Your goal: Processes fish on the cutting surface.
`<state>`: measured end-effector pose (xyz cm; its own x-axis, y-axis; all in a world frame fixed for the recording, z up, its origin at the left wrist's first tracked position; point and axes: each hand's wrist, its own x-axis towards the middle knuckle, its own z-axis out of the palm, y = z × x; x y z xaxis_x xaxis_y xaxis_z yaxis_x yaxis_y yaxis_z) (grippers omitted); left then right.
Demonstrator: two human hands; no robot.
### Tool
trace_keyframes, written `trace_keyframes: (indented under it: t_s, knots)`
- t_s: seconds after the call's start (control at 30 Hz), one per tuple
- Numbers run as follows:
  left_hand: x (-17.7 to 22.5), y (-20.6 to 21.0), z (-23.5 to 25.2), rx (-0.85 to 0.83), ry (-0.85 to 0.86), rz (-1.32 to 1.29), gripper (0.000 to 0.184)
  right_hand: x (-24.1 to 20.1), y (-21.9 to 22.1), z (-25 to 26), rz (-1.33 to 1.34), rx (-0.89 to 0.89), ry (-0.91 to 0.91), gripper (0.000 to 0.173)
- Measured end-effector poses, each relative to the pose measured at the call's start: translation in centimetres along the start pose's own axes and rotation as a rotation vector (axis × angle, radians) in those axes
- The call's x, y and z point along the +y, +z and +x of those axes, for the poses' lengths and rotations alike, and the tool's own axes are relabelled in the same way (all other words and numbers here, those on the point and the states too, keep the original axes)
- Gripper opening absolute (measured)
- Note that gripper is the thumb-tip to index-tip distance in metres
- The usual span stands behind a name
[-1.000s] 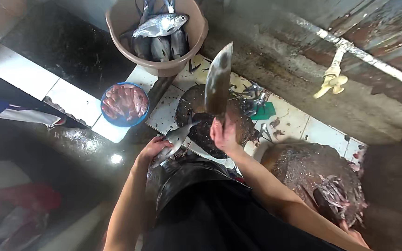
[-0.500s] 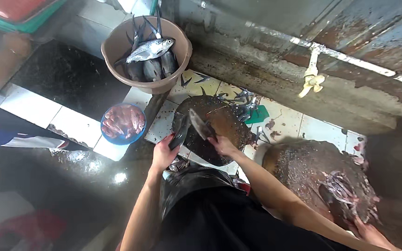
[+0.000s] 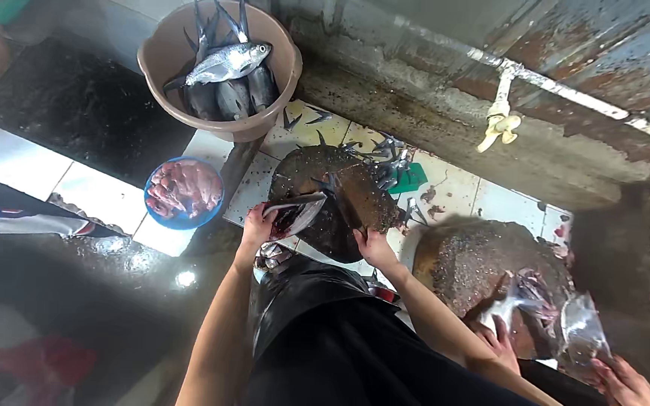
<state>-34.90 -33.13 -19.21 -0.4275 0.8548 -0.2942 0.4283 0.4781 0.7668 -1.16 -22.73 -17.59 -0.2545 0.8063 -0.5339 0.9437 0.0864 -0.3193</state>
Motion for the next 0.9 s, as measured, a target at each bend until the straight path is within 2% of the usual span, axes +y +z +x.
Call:
trace_keyframes:
  t_s: [0.03,0.1,0.2,0.3,0.4,0.47,0.5,0.53,0.6,0.63,0.73,0.9]
  knots:
    - [0.5,0.0,-0.1,0.048,-0.081,0.061,0.036,-0.2,-0.1,0.0,0.001,-0.010,0.002,0.064]
    - [2.0,-0.6,-0.7,0.039,-0.165,0.107,0.038,-0.8,-0.9,-0.1,0.057,-0.043,-0.011,0.064]
    - [1.8,-1.5,-0.2,-0.012,-0.140,0.106,0.041,-3.0,-3.2,-0.6,0.257,-0.044,-0.082,0.057]
    - [3.1,-2.7,-0.5,-0.103,-0.246,0.095,0.040,-6.6,-5.7,-2.3,0.491,0.160,-0.336,0.046]
    - [2.0,-1.5,-1.4,0.036,-0.162,0.124,0.038,-10.9,-8.1,-4.5,0.730,0.394,-0.689,0.038]
    - [1.8,-1.2,-1.9,0.045,-0.145,0.123,0.039,-12.5,-6.7,-4.3,0.767,0.477,-0.796,0.039]
    - [1.9,-1.0,-2.0,0.052,-0.151,0.128,0.039,-12.4,-4.4,-3.4,0.683,0.485,-0.762,0.044]
    - [1.9,-0.9,-2.1,0.053,-0.165,0.141,0.039,-12.0,-1.7,-2.2,0.485,0.425,-0.662,0.052]
    - [2.3,-0.5,-2.3,0.043,-0.214,0.175,0.042,-12.5,1.4,-0.2,0.021,0.058,-0.377,0.057]
    - [2.5,-0.3,-2.5,0.040,-0.236,0.180,0.043,-13.3,1.8,0.6,-0.105,-0.084,-0.288,0.056]
    - [4.3,-1.3,-4.2,0.024,-0.268,0.143,0.039,-14.9,1.2,1.5,-0.157,-0.197,-0.235,0.053]
    - [2.5,-0.8,-4.7,0.054,-0.226,0.090,0.037,-14.3,-0.1,1.6,-0.085,-0.192,-0.255,0.055]
